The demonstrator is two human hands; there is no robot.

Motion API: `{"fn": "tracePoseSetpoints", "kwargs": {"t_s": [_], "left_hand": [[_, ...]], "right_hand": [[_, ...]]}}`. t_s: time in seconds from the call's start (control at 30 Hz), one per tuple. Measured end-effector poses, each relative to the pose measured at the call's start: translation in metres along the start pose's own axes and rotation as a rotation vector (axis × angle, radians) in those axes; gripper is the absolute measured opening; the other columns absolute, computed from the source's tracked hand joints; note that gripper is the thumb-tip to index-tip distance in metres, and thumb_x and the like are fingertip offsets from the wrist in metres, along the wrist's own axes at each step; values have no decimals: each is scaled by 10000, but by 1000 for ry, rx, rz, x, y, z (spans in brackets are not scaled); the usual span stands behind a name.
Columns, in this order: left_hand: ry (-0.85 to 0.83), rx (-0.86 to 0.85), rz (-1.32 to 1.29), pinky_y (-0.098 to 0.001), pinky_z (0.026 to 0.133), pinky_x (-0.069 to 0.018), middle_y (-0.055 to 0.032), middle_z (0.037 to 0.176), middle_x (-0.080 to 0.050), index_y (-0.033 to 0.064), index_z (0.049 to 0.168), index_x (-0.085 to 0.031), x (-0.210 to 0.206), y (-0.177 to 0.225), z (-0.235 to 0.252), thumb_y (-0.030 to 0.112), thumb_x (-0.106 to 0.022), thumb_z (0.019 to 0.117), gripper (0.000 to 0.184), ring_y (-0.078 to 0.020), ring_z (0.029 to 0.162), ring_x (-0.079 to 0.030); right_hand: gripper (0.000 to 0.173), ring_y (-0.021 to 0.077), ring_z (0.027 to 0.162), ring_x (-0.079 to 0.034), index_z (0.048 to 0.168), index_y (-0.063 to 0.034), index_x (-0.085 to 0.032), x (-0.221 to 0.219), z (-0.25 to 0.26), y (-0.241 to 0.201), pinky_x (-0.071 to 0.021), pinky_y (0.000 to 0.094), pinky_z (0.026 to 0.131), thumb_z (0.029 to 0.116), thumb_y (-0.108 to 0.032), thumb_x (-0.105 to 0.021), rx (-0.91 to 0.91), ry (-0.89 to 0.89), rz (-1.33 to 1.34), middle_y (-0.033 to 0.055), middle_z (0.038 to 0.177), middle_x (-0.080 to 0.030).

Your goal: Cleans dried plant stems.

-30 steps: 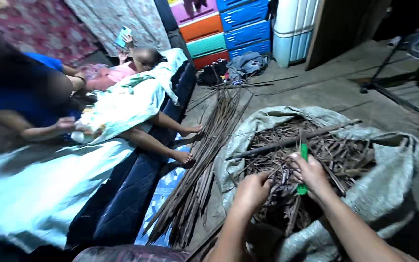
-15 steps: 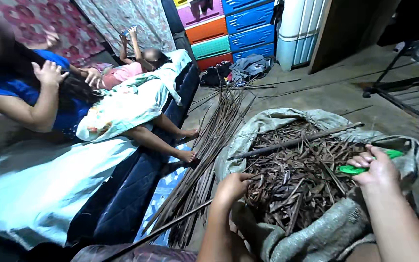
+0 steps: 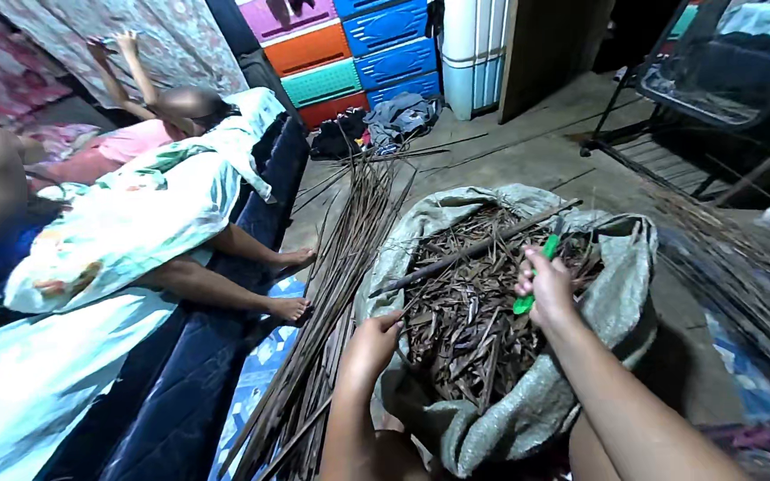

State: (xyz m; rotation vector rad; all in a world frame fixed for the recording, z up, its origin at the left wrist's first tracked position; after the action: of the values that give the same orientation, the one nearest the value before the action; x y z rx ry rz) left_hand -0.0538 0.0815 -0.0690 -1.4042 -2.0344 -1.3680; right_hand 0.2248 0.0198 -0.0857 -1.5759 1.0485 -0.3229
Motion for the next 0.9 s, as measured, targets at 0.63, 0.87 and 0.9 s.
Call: {"fn": "tracePoseSetpoints", "kwargs": {"t_s": [0.63, 0.87, 0.9], "left_hand": [[-121, -143, -81, -307, 684, -463, -6, 858, -673, 154, 1364, -664, -3, 5, -3, 269, -530, 1085, 330, -80, 674, -538], [-81, -135, -93, -436, 888, -523, -95, 1047, -732, 155, 1370, -669, 0, 2, -3, 289, -515, 1087, 349, -195, 899, -673], [-75, -129, -90, -456, 912, -521, -101, 1068, -733, 159, 1371, -669, 1, 2, -3, 299, -510, 1089, 352, -210, 934, -682]], "right_hand": [[258, 35, 453, -379, 1209, 12, -567, -12, 12, 27, -341, 192, 423, 1114, -209, -472, -101, -241, -360, -6, 730, -539], [170, 5, 410, -369, 1067, -33, -536, 3, 16, -1, -365, 152, 393, 1110, -174, -450, 118, -21, -96, -63, 645, -470], [176, 0, 403, -366, 1056, -37, -539, 6, 16, -4, -359, 147, 387, 1110, -179, -450, 125, -4, -111, -68, 630, -465]]}}
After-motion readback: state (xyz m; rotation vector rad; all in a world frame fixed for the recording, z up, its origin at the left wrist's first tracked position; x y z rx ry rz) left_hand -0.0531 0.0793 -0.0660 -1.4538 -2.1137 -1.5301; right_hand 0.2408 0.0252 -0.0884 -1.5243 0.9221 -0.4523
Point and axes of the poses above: each hand's wrist, its own z-axis towards the middle knuckle, its own x-axis out of the back of the hand, y = z × x, the point moved 5 cm from there along z, towards the middle knuckle
